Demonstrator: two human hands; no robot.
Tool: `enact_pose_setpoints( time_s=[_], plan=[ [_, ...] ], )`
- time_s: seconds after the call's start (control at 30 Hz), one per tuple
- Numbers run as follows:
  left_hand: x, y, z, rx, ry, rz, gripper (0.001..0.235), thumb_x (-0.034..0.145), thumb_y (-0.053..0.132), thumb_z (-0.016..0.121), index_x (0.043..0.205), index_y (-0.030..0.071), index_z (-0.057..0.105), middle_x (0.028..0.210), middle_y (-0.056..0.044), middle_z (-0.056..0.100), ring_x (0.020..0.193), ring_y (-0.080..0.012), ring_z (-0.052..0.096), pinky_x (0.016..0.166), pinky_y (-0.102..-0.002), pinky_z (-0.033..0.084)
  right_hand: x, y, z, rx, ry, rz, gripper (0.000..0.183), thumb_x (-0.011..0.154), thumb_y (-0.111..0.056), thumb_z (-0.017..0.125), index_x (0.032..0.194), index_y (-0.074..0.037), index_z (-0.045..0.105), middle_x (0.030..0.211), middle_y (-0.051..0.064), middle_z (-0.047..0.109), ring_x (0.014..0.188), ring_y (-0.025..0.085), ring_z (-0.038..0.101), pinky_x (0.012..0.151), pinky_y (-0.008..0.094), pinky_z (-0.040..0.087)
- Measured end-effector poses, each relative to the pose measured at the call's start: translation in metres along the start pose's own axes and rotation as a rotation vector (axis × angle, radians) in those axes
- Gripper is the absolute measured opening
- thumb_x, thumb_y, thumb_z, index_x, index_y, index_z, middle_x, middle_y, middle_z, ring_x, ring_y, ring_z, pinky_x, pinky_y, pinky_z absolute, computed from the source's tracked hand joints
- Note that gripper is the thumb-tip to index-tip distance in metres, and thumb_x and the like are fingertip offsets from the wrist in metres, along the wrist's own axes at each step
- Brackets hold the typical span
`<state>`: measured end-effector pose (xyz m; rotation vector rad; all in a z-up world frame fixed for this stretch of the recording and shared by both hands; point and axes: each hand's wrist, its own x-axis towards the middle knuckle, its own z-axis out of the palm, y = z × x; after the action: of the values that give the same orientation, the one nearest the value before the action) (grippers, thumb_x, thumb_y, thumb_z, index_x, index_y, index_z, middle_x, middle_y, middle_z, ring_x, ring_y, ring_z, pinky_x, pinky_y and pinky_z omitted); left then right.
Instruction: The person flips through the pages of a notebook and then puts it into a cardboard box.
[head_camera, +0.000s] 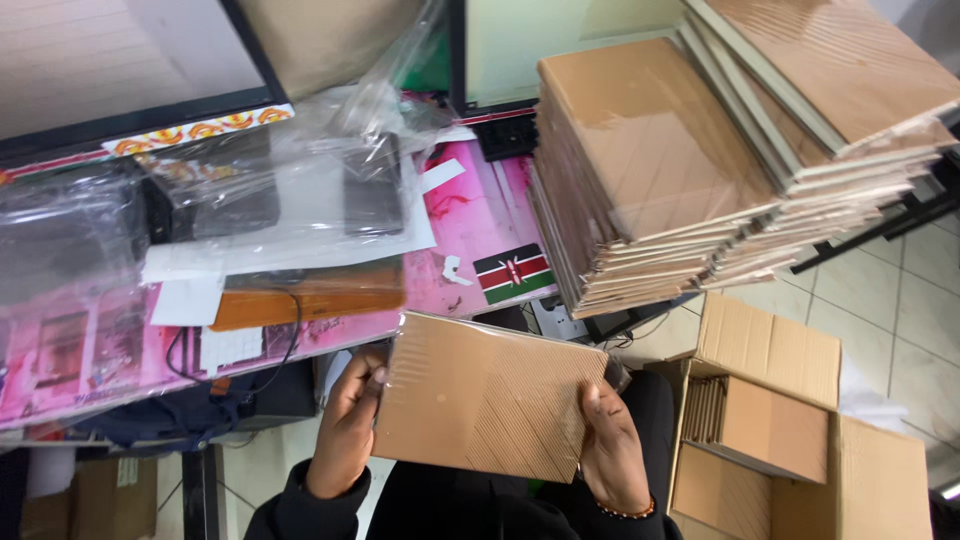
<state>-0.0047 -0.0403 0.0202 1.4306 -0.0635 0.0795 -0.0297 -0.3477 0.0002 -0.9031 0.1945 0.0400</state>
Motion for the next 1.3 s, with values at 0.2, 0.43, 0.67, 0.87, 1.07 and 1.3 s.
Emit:
enact_pose_setpoints(
  time_s=[0.2, 0.43, 0.67, 0.87, 1.07, 1.3],
  plan=[
    [-0.004, 0.013, -0.003, -0.027, -0.036, 0.023, 0.025, 0.109, 0.022, 0.045, 0.086, 0.013, 0.048, 0.079, 0.004, 0.039, 0.074, -0.01, 0.035, 0.07, -0.029, 0.031, 0.004, 0.009, -0.006, 0.057, 0.116, 0.132, 0.059, 0.096, -0.029, 0.054, 0.143, 0.007, 0.053, 0.138, 0.022, 0.063, 0.125, 0.031, 0.059, 0.107, 0.045, 0.047],
    [-0.011, 0.039, -0.008, -0.037, -0.065, 0.006, 0.033, 0.107, 0.04, 0.049, 0.091, 0.011, 0.053, 0.084, 0.002, 0.045, 0.078, -0.0098, 0.044, 0.074, -0.029, 0.036, 0.009, 0.009, -0.004, -0.024, 0.124, 0.181, 0.069, 0.091, -0.033, 0.049, 0.146, 0.009, 0.049, 0.145, 0.025, 0.056, 0.137, 0.036, 0.051, 0.117, 0.05, 0.039],
    [-0.017, 0.056, -0.012, 0.189, 0.003, 0.058, 0.031, 0.108, 0.035, 0.046, 0.084, 0.015, 0.047, 0.079, 0.005, 0.041, 0.074, -0.0106, 0.037, 0.072, -0.028, 0.033, 0.005, -0.004, 0.037, -0.068, 0.221, 0.272, 0.07, 0.096, -0.036, 0.036, 0.153, 0.005, 0.041, 0.151, 0.023, 0.049, 0.139, 0.037, 0.046, 0.117, 0.049, 0.036],
    [-0.022, 0.062, -0.019, 0.093, -0.016, -0.009, 0.033, 0.107, 0.041, 0.048, 0.087, 0.014, 0.05, 0.081, 0.005, 0.039, 0.074, -0.0101, 0.036, 0.072, -0.028, 0.031, 0.019, 0.023, -0.027, 0.033, 0.098, 0.266, 0.039, 0.108, -0.023, 0.044, 0.139, -0.001, 0.052, 0.134, 0.014, 0.06, 0.126, 0.03, 0.057, 0.105, 0.042, 0.046],
    [-0.027, 0.061, -0.038, -0.072, 0.022, 0.007, 0.031, 0.106, 0.038, 0.052, 0.087, 0.013, 0.052, 0.083, 0.003, 0.046, 0.076, -0.01, 0.041, 0.074, -0.028, 0.034, 0.013, 0.016, 0.045, -0.036, 0.168, 0.313, 0.05, 0.105, -0.014, 0.035, 0.151, 0.006, 0.041, 0.152, 0.022, 0.049, 0.139, 0.031, 0.047, 0.115, 0.038, 0.036],
    [-0.027, 0.052, -0.058, -0.182, 0.055, -0.054, 0.028, 0.102, 0.036, 0.059, 0.085, 0.014, 0.053, 0.074, 0.002, 0.047, 0.067, -0.0111, 0.041, 0.064, -0.028, 0.035, 0.007, 0.007, 0.074, -0.121, 0.06, 0.253, 0.057, 0.101, -0.019, 0.046, 0.151, 0.007, 0.047, 0.141, 0.025, 0.059, 0.117, 0.041, 0.059, 0.089, 0.05, 0.047]
  ],
)
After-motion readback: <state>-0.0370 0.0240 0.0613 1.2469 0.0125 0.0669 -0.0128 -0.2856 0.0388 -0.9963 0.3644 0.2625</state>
